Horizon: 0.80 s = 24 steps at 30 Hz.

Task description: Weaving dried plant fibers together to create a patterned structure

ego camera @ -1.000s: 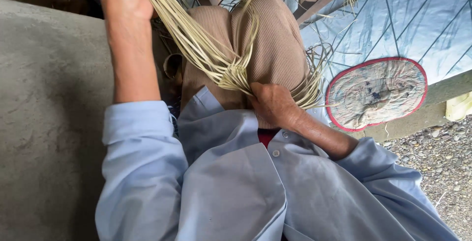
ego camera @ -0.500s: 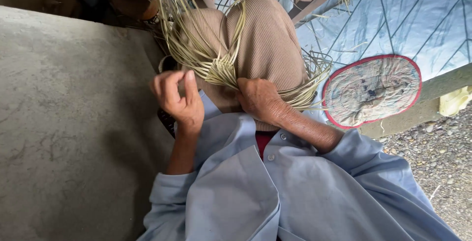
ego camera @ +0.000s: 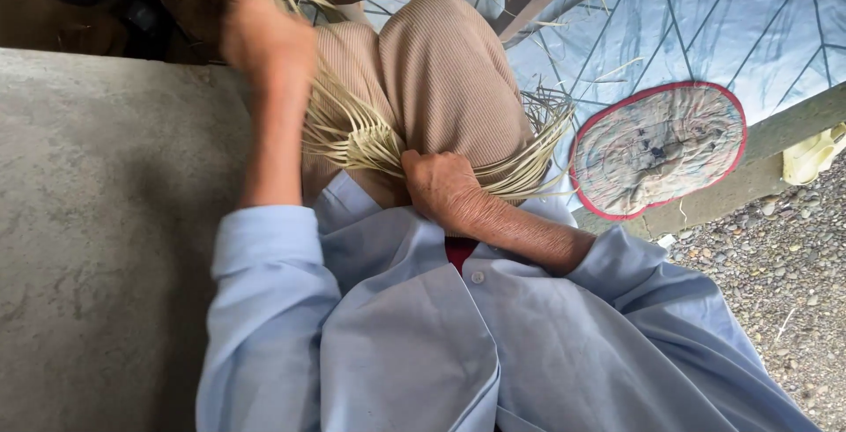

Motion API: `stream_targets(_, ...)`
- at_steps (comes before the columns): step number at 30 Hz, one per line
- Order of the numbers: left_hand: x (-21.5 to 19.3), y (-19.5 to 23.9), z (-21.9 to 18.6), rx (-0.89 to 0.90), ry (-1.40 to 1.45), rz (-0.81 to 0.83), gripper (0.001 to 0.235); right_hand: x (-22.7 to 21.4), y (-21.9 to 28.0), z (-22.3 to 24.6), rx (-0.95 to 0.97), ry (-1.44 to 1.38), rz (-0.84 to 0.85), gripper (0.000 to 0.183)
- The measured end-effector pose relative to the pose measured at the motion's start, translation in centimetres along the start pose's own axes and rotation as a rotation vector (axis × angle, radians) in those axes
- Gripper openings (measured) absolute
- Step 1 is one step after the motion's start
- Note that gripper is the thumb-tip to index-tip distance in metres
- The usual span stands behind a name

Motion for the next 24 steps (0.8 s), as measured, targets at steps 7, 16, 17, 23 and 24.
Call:
stream_targets(7, 3.5, -5.5, 18.5, -0.150, 0.287, -0.176, 0.090, 0.3, -1.1, -0.6, 0.037, -0.085, 0.127, 0.013)
stream_targets(16, 0.9, 17.6, 6.3, -0.008, 0.773, -0.534, 0.033, -5.2, -1.7, 0.0, 0.093, -0.327, 0.290, 0.021)
stream_targets(17, 1.2, 18.0, 5.2, 0.071, 0.855, -0.510, 0.032, -4.8, -1.8, 0.0, 0.152, -0.369, 0.331, 0.022)
stream_targets(23, 2.5, 16.6, 3.6, 0.306, 0.843, -0.479, 0.023, -3.0, -2.4, 0.2, 0.181, -0.368, 0.314, 0.030)
stream_targets(24, 2.7, 16.0, 2.8, 0.324, 0.831, -0.458, 0.026, -2.2, -2.5, -0.3, 0.181, -0.296, 0.278, 0.033)
Point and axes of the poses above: each hand's wrist, its own y-axis away from the middle knuckle, its own x-axis out of the palm, z = x × y, the point moved 3 cm from there along -y, towards the middle knuckle, and after that the axes turned 12 degrees about x, right-handed, at the moved point
